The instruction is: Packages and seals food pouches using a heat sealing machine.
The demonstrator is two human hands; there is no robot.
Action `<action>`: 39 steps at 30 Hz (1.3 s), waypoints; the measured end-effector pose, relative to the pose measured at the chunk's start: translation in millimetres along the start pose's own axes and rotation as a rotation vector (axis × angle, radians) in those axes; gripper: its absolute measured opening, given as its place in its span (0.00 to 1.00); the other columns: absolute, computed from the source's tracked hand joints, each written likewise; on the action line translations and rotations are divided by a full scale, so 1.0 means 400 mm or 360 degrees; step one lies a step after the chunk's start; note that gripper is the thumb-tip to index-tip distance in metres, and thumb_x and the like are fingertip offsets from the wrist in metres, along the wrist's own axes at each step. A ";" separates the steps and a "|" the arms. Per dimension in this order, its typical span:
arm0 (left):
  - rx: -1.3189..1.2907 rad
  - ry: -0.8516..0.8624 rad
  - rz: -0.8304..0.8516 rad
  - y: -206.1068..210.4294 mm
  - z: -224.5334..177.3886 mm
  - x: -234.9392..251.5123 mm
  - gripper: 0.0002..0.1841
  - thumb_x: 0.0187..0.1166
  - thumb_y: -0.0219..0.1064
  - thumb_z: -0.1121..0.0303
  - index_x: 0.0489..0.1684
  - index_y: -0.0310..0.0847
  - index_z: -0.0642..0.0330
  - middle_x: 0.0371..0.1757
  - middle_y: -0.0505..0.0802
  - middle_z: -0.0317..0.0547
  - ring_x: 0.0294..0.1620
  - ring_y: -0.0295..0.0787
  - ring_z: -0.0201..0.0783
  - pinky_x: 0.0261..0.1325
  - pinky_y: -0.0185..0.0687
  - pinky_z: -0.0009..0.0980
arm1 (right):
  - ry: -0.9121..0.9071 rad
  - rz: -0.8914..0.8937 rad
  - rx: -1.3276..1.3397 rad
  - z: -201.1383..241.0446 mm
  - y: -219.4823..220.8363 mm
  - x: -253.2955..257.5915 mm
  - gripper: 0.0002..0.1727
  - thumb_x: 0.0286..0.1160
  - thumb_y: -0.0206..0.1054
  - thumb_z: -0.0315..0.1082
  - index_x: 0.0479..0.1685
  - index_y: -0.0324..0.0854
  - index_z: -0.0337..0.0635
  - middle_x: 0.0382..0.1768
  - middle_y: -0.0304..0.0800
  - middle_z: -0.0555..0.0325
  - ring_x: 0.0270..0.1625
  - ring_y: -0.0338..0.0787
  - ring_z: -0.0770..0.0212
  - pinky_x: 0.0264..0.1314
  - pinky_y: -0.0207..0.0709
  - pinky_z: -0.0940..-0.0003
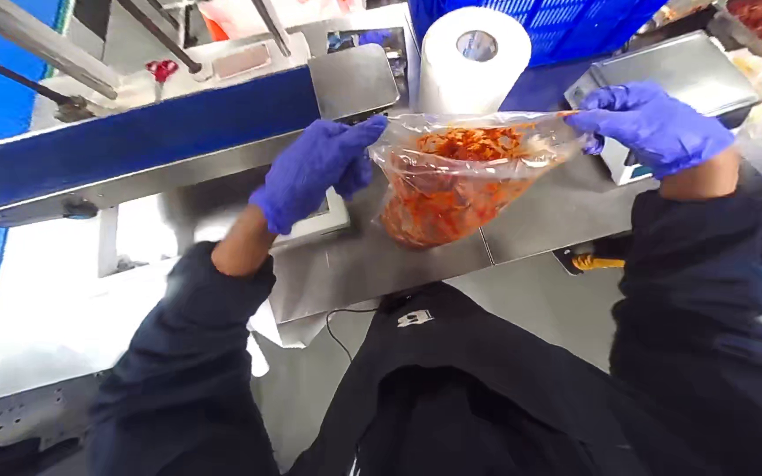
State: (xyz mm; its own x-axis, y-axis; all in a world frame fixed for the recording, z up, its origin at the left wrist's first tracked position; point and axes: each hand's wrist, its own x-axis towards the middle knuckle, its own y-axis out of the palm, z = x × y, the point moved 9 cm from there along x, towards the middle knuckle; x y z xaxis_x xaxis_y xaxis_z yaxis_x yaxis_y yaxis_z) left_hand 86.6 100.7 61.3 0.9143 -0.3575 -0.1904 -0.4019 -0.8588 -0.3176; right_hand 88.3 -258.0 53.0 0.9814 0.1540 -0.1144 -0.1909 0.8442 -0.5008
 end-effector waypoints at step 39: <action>-0.0715 0.0581 -0.1071 0.155 0.389 -0.010 0.07 0.74 0.65 0.81 0.46 0.76 0.67 0.38 0.90 0.30 0.45 0.88 0.21 0.55 0.86 0.25 | 0.0097 -0.1399 0.1217 -0.390 0.305 -0.120 0.08 0.76 0.70 0.29 0.28 0.84 0.49 0.25 0.87 0.72 0.28 0.82 0.78 0.33 0.78 0.79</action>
State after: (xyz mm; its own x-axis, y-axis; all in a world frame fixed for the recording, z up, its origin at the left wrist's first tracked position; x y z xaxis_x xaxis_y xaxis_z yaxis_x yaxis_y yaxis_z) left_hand 50.1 105.9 -102.0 0.9394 0.2465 0.2380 0.2142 -0.9646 0.1537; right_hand 14.7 -242.4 -136.6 0.7631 -0.6452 -0.0366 0.6363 0.7402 0.2172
